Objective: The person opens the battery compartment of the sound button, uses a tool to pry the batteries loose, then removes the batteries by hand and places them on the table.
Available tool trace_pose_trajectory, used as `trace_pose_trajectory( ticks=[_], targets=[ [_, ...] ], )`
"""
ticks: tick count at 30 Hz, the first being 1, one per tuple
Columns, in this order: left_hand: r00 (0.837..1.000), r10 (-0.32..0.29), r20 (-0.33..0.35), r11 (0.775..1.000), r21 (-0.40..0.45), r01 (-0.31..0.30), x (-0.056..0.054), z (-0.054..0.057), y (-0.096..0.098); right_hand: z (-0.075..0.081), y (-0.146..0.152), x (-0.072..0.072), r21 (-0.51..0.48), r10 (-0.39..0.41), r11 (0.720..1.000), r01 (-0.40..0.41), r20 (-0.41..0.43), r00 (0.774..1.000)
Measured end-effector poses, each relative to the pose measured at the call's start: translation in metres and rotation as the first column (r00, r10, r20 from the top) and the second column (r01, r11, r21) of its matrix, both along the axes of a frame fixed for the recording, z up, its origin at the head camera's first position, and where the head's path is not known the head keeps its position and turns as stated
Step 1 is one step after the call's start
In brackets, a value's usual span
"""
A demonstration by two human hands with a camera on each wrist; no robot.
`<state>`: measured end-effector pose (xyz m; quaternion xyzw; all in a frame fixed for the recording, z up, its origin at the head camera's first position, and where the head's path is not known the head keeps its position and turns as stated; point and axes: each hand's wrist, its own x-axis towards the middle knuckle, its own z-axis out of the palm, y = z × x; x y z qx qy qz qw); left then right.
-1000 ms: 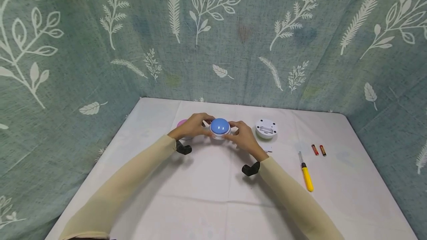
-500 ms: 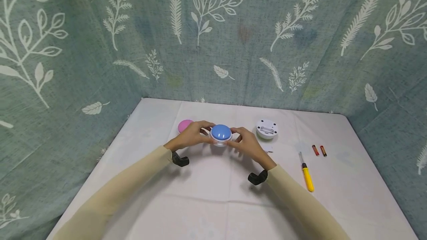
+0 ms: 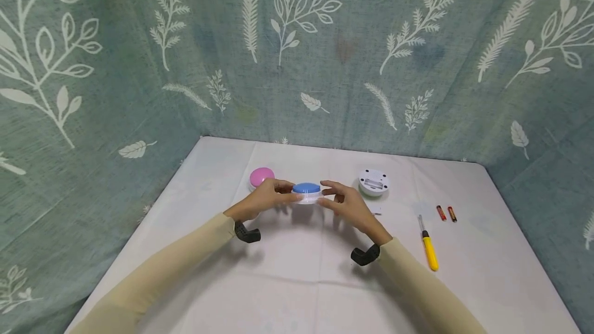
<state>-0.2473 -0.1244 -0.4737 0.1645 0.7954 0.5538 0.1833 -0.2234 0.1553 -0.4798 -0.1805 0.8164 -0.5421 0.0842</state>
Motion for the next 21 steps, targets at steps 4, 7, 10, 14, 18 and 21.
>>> trace_pose_trajectory(
  ticks=[4,7,10,14,18,21],
  targets=[
    [0.997,-0.039,0.064,0.998,0.059,0.035,0.001,0.001,0.000,0.000,0.002,0.002,-0.003,0.010,1.000,-0.010,-0.006,1.000],
    [0.994,-0.056,0.090,0.997,0.060,0.051,0.002,0.001,-0.001,-0.001,0.003,0.004,-0.002,0.011,1.000,-0.011,-0.013,1.000],
    [0.991,-0.059,0.116,0.998,0.039,0.055,0.003,0.001,-0.001,-0.002,0.003,0.006,-0.008,0.002,1.000,-0.002,0.009,1.000],
    [0.991,-0.057,0.124,0.998,-0.021,0.060,0.003,0.001,-0.002,-0.004,0.002,0.009,0.009,-0.006,1.000,0.005,0.049,0.999],
    [0.988,-0.086,0.127,0.995,-0.047,0.092,0.004,0.001,-0.002,-0.006,0.002,0.010,0.044,-0.012,0.999,0.009,0.064,0.998],
    [0.981,-0.112,0.161,0.993,-0.004,0.114,0.005,0.001,-0.002,-0.007,0.002,0.011,0.053,-0.014,0.999,0.010,0.071,0.997]
  ],
)
